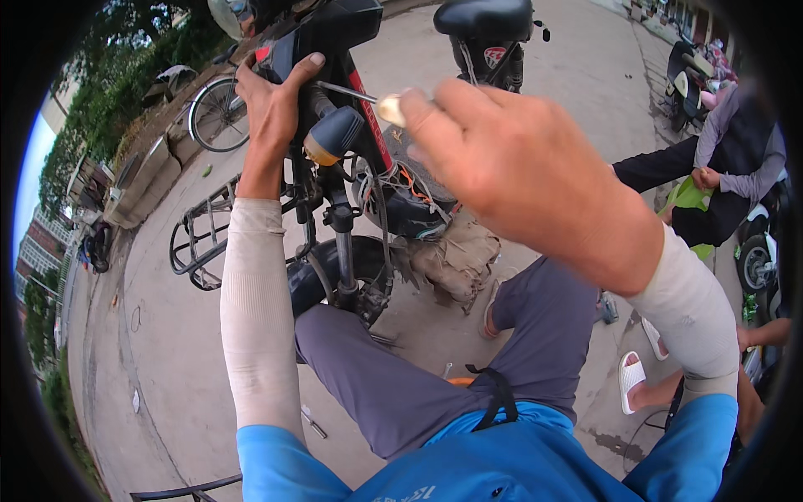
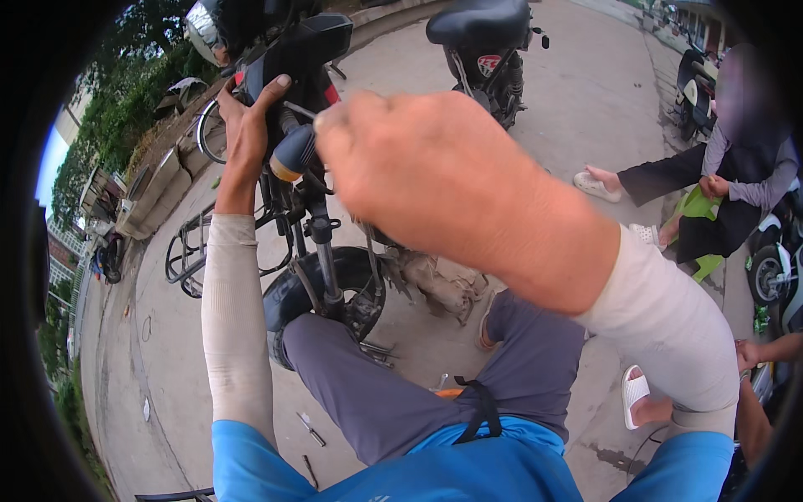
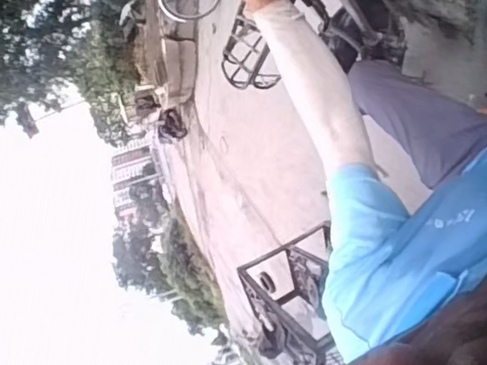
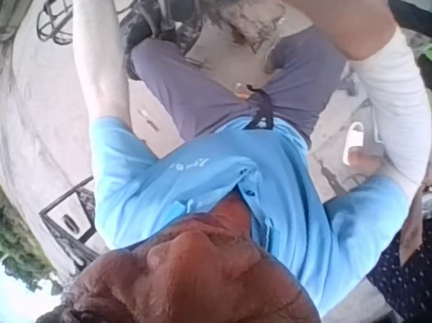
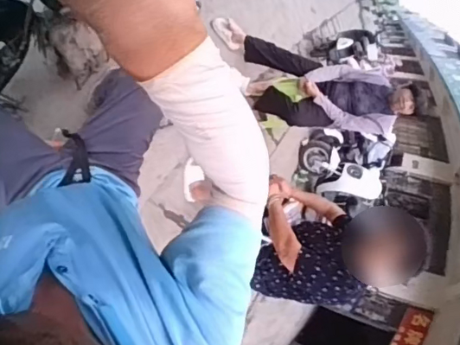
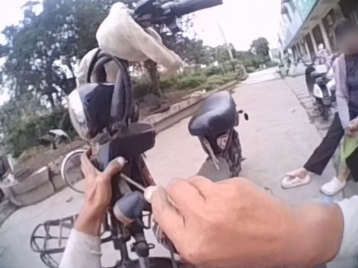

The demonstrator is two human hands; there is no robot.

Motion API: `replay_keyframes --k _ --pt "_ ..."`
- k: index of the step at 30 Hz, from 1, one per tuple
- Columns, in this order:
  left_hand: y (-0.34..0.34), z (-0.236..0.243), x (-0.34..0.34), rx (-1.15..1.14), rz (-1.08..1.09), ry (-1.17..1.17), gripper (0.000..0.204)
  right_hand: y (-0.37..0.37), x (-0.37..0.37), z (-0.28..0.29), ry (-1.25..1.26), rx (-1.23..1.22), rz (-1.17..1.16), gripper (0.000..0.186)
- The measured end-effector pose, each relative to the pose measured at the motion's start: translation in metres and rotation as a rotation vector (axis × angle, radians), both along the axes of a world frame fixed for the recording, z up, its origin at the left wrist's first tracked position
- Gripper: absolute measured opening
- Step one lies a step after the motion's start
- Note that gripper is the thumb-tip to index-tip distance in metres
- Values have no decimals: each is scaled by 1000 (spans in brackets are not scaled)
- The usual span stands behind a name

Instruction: The person uses a screwdriver to tighten screws on the front panel of a scooter. They repeatedly adjust the panel and turn the screwdriver to secure the screws.

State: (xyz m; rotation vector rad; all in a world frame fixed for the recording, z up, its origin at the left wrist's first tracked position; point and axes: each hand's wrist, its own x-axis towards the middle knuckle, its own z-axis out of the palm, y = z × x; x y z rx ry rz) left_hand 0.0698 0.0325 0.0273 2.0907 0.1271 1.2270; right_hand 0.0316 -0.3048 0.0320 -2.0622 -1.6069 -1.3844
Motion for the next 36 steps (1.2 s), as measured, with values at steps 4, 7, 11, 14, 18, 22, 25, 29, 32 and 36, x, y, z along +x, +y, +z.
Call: replay_keyframes --k 4,7,11,14,18,22,25,29,32,36 --pt "-5 0 -3 -42 -26 8 135 -9 9 8 493 134 140 24" --pt "-3 0 0 0 -30 5 135 -5 1 10 804 272 147 28" --pt "-1 -1 -3 9 -21 3 135 -3 -2 12 148 -7 -3 33" --pt "-5 -1 -4 -21 -10 4 137 3 1 10 -27 -27 25 24" --pt "-6 0 -1 -9 -7 11 138 -1 8 10 638 124 145 25" --pt "-4 -2 -3 3 7 4 136 -2 -3 38 1216 203 57 26" --pt "-7 -1 -4 8 1 -6 135 0 -3 18 257 72 98 23" --pt "-7 0 -3 6 7 -11 134 1 -8 17 -91 -148 1 28" --pt "-6 -3 0 -11 6 -9 134 2 -12 15 602 74 90 20" --pt "-2 -2 -4 0 -13 -1 134 3 -9 28 1327 339 178 25"
